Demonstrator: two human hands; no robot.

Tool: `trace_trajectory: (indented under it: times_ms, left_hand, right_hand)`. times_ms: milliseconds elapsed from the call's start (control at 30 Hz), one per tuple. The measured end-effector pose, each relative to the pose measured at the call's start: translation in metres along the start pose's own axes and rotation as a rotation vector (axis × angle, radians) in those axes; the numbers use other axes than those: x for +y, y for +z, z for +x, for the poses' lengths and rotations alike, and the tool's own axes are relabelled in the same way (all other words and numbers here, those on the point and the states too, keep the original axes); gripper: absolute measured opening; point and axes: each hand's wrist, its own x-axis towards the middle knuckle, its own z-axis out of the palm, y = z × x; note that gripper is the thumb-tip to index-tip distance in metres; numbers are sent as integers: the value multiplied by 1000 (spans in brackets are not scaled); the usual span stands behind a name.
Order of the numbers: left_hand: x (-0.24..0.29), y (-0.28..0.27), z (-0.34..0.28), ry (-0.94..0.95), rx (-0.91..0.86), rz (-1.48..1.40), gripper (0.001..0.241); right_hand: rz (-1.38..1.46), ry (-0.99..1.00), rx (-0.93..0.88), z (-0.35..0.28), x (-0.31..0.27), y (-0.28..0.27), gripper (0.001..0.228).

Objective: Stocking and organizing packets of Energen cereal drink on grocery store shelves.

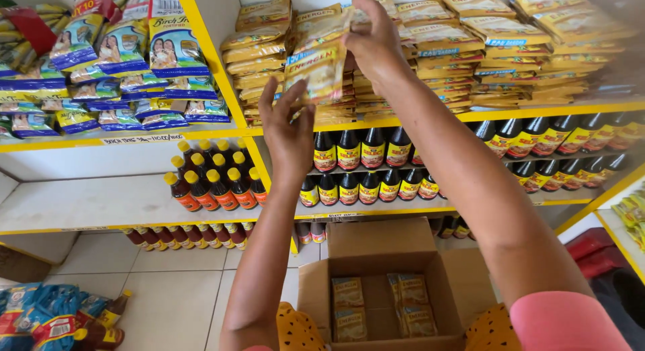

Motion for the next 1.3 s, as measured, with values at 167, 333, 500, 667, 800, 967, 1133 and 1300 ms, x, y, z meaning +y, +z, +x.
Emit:
trace_trajectory:
  times_ms: [167,333,500,667,800,967,1133,1300]
  left_hand:
    - [-37,17,18,163,71,194,32]
    - [-29,23,23,258,98,394,27]
    - [-31,30,34,323,54,661,31]
    - [-37,33,46,387,110,870,32]
    - [-45,30,35,483,145,1033,34]
    - [-47,28,21,529,95,1098,40]
    - [-37,18,-18,494,4,1072,44]
    - [-55,15,-107,300,-202,874,35]
  right_hand:
    - [-38,90,-172,-22,-23,4,66]
    - [-621,-528,-96,-98,-47,-4,55]
    - [-878,-566,-90,-130,-56,-3,45]
    - [-1184,-710,-1,-110,-26,7,49]
    - [-1200,-715,11,-105,-8,14,50]
    - [-1179,-731,19,-121,-13,10,55]
    - [-959,-690,-135,-175,-24,-16,51]
    - [-833,-442,-359,-258,22,-49,39]
